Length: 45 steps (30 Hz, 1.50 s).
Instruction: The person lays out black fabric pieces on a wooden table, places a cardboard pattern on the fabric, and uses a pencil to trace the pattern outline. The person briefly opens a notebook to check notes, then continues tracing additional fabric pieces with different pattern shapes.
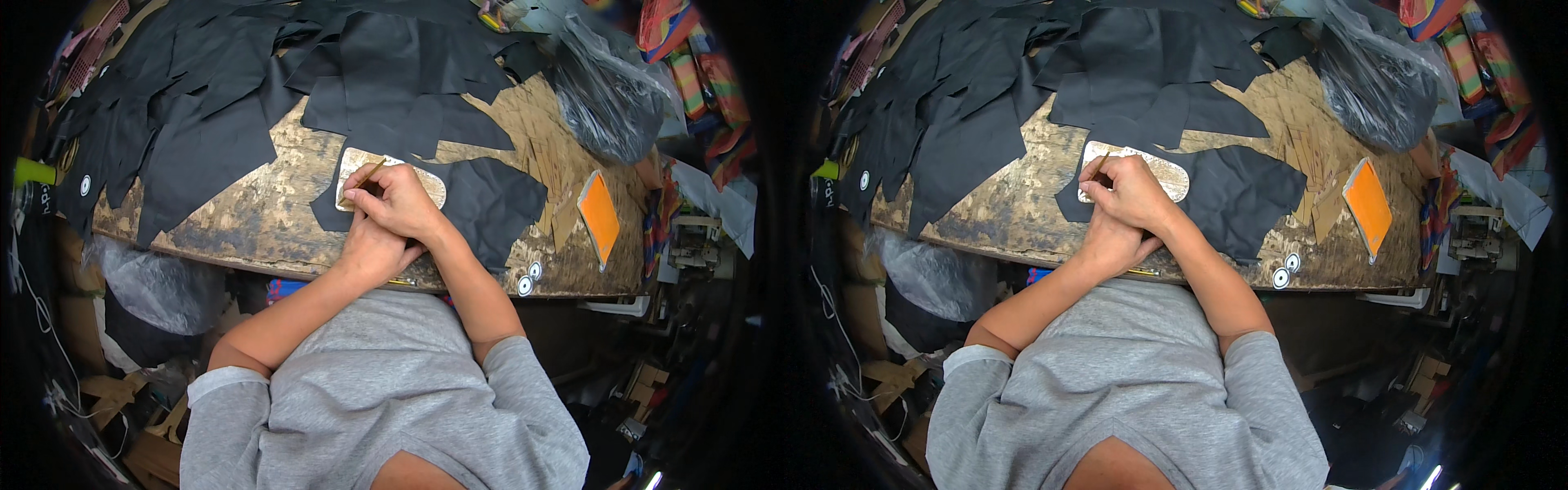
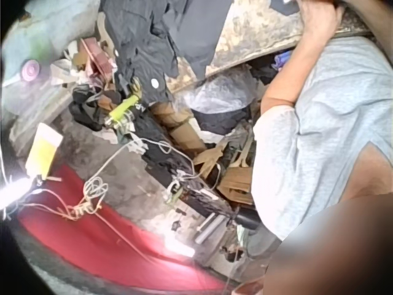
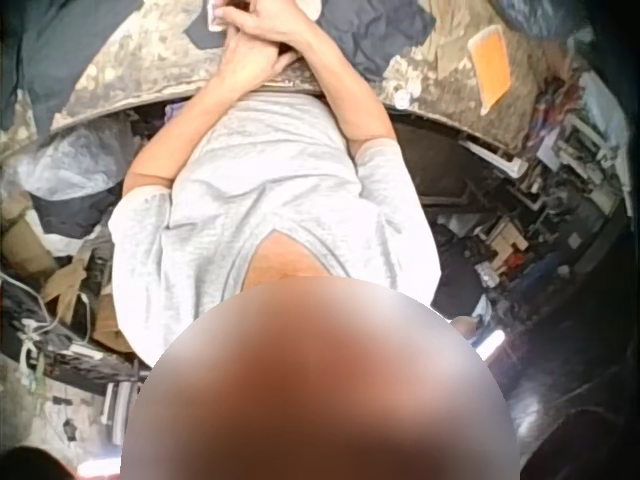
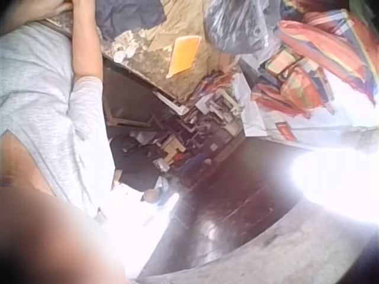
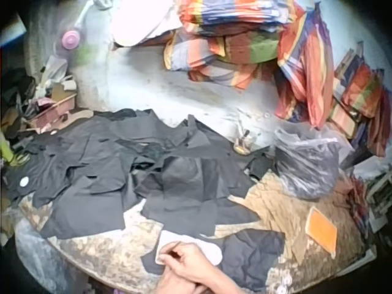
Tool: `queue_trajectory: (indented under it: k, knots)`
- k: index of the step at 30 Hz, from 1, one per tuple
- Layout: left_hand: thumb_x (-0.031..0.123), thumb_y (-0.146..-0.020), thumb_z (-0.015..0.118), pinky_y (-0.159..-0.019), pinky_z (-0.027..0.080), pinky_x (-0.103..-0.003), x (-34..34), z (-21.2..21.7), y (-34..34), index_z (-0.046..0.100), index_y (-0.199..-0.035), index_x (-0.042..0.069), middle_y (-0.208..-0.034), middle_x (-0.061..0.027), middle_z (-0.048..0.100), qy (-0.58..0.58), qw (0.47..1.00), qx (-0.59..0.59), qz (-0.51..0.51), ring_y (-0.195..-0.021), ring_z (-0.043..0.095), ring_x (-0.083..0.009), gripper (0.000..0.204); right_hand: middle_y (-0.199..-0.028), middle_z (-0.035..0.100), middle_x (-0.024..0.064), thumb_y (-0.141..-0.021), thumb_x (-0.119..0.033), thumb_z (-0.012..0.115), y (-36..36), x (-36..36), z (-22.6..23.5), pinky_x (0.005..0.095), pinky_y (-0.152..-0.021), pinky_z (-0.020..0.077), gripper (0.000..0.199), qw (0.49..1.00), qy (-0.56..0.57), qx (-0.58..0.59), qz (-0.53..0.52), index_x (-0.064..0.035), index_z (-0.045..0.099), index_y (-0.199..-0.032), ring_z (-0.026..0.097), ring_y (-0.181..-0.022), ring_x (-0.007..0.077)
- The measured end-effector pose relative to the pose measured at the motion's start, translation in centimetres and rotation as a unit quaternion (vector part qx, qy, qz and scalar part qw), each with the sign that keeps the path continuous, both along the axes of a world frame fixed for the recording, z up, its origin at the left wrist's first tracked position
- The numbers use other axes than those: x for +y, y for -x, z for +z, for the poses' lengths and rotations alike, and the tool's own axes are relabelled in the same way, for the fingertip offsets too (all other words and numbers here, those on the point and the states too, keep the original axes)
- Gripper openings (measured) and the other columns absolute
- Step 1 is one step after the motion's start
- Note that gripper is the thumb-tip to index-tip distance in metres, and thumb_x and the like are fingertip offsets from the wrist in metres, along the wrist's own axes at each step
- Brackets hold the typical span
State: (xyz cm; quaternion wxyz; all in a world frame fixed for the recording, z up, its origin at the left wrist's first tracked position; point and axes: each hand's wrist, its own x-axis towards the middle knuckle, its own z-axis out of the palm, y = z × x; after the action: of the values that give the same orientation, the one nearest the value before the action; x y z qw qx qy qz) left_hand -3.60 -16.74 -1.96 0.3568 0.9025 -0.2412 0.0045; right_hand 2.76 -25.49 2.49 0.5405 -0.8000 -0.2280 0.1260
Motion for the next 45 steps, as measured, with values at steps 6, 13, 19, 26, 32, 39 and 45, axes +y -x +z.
queue_trajectory:
  k: [6,13,19,26,32,39,45]
  knots:
    - [0.030,-0.076,0.069,-0.098,0.036,-0.049,0.0,-0.3,0.0,0.054,-0.119,-0.001,-0.121,-0.0198,0.055,0.007,0.999,-0.049,-0.003,-0.114,0.049,-0.0376,0.055,-0.074,0.067,0.0172,-0.075,-0.005,0.065,-0.2,0.6,0.1,0.0331,-0.063,0.0515,0.012,0.996,0.051,-0.060,0.038,0.0053,0.067,-0.081,0.066,-0.067,0.0268]
    - [0.040,-0.080,0.065,-0.107,0.017,-0.061,-0.2,0.1,0.0,0.049,-0.128,-0.001,-0.130,-0.0201,0.048,-0.083,0.996,0.024,-0.025,-0.129,0.035,-0.0374,0.065,-0.067,0.064,0.0203,-0.074,-0.001,0.065,-2.0,2.2,0.5,0.0340,-0.058,0.0512,0.007,0.988,0.072,-0.108,-0.080,0.0066,0.064,-0.075,0.065,-0.060,0.0312]
    - [0.040,-0.080,0.065,-0.105,0.016,-0.066,-0.2,0.5,0.1,0.048,-0.128,-0.004,-0.133,-0.0232,0.043,-0.074,0.997,-0.013,0.001,-0.131,0.031,-0.0395,0.068,-0.074,0.065,0.0215,-0.075,0.002,0.062,-3.5,2.8,0.0,0.0358,-0.062,0.0519,0.007,0.976,0.061,-0.133,-0.158,0.0083,0.063,-0.074,0.065,-0.065,0.0332]
    - [0.040,-0.079,0.066,-0.104,0.017,-0.067,-0.3,0.7,0.0,0.044,-0.131,-0.005,-0.136,-0.0250,0.040,-0.102,0.995,0.011,-0.001,-0.133,0.027,-0.0417,0.072,-0.073,0.064,0.0212,-0.075,0.001,0.061,-3.3,1.6,0.4,0.0382,-0.067,0.0514,0.007,0.968,0.096,-0.147,-0.182,0.0078,0.063,-0.074,0.064,-0.068,0.0367]
    - [0.042,-0.078,0.067,-0.103,0.017,-0.067,-0.5,1.5,-0.1,0.043,-0.132,-0.004,-0.141,-0.0256,0.034,-0.124,0.992,0.005,0.015,-0.136,0.024,-0.0405,0.075,-0.072,0.067,0.0179,-0.078,-0.003,0.062,-3.0,-1.3,1.0,0.0304,-0.061,0.0529,0.012,0.962,0.168,-0.126,-0.174,0.0058,0.066,-0.085,0.067,-0.062,0.0231]
    - [0.046,-0.076,0.069,-0.100,0.023,-0.068,-0.9,2.5,-0.5,0.047,-0.133,0.006,-0.140,-0.0254,0.033,-0.175,0.984,0.006,0.004,-0.134,0.025,-0.0420,0.073,-0.071,0.067,0.0175,-0.078,-0.002,0.062,-3.0,-1.8,0.2,0.0296,-0.061,0.0529,0.011,0.956,0.150,-0.119,-0.221,0.0057,0.066,-0.084,0.067,-0.063,0.0215]
    - [0.045,-0.081,0.064,-0.097,0.030,-0.063,-1.0,4.2,-1.2,0.052,-0.129,0.010,-0.138,-0.0213,0.038,-0.241,0.971,0.009,-0.012,-0.131,0.031,-0.0381,0.061,-0.073,0.065,0.0201,-0.077,-0.001,0.062,-1.5,-4.7,0.5,0.0344,-0.061,0.0516,0.009,0.962,0.121,-0.155,-0.189,0.0057,0.065,-0.081,0.065,-0.063,0.0323]
